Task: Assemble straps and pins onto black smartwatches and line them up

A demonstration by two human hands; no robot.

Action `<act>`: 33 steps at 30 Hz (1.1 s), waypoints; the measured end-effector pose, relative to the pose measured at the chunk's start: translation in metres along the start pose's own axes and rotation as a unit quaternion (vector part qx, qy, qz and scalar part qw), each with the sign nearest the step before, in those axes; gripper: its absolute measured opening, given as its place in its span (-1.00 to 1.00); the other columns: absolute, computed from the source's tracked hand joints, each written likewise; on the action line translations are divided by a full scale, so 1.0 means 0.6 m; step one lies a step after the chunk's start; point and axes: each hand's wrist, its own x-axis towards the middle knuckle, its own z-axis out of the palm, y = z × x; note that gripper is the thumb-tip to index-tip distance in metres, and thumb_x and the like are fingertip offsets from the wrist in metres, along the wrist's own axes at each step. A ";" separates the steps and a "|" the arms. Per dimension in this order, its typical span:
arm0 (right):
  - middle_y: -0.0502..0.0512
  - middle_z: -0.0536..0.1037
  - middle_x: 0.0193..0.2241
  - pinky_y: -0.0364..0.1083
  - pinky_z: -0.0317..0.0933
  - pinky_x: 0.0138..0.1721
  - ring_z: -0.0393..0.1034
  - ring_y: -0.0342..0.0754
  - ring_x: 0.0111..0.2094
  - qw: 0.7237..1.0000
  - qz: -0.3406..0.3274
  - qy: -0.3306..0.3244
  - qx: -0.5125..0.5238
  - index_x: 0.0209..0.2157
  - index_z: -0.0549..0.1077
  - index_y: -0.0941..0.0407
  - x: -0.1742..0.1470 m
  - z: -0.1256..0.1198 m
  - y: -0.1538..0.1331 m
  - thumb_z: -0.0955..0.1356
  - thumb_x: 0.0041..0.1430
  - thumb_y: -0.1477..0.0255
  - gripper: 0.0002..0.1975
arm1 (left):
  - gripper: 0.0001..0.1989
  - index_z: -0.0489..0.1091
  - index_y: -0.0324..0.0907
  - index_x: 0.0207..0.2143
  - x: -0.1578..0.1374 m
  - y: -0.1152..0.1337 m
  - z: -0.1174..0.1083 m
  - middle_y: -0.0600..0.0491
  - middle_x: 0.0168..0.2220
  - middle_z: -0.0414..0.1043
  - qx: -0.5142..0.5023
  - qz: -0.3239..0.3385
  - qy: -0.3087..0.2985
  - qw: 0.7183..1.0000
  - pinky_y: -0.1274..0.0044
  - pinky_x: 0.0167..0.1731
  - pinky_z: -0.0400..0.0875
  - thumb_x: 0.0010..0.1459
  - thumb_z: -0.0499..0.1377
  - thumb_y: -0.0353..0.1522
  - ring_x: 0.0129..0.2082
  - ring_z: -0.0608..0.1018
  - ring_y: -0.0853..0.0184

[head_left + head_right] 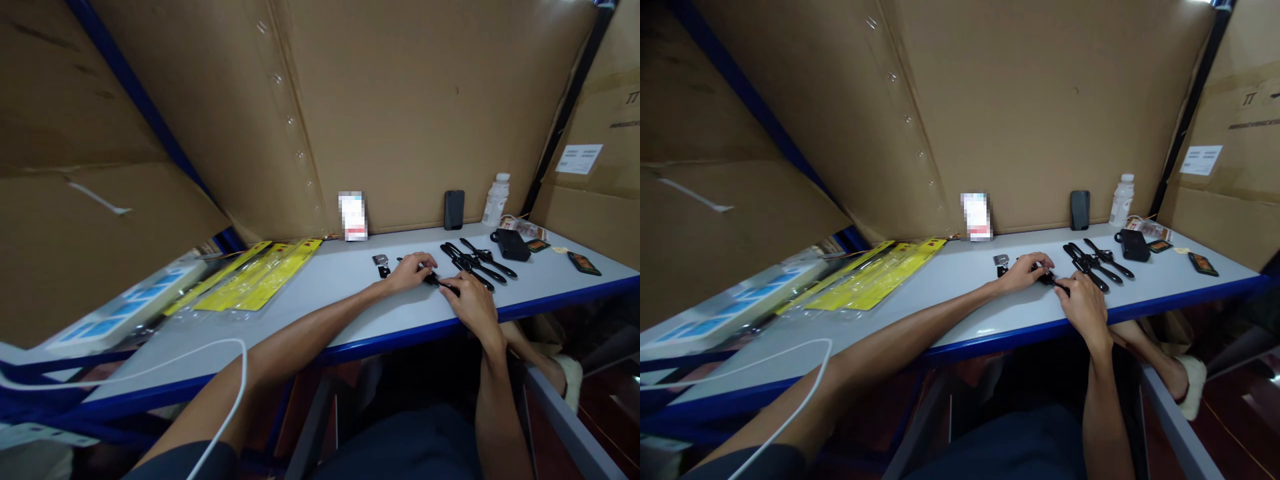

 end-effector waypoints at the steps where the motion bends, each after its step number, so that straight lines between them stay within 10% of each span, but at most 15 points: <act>1: 0.11 0.56 -0.12 -0.07 0.22 -0.08 0.43 0.02 -0.05 1.000 0.002 0.000 0.001 -0.01 0.63 0.00 0.000 0.000 -0.001 0.32 0.35 0.31 -0.71 | -0.74 0.57 -0.22 -0.16 0.000 0.001 0.001 -0.04 -0.14 0.59 0.001 -0.004 0.003 1.000 0.44 -0.04 0.46 0.22 0.10 -0.48 -0.12 0.57 0.28; 33: 0.11 0.57 -0.11 -0.08 0.18 -0.14 0.44 0.01 -0.07 0.999 0.041 -0.006 -0.001 -0.03 0.63 -0.01 -0.001 -0.005 -0.010 0.33 0.33 0.30 -0.72 | -0.89 0.52 -0.21 -0.36 0.000 -0.003 0.002 0.03 -0.30 0.51 -0.045 0.012 0.000 0.999 0.43 -0.05 0.42 0.15 0.18 -0.46 -0.21 0.52 0.30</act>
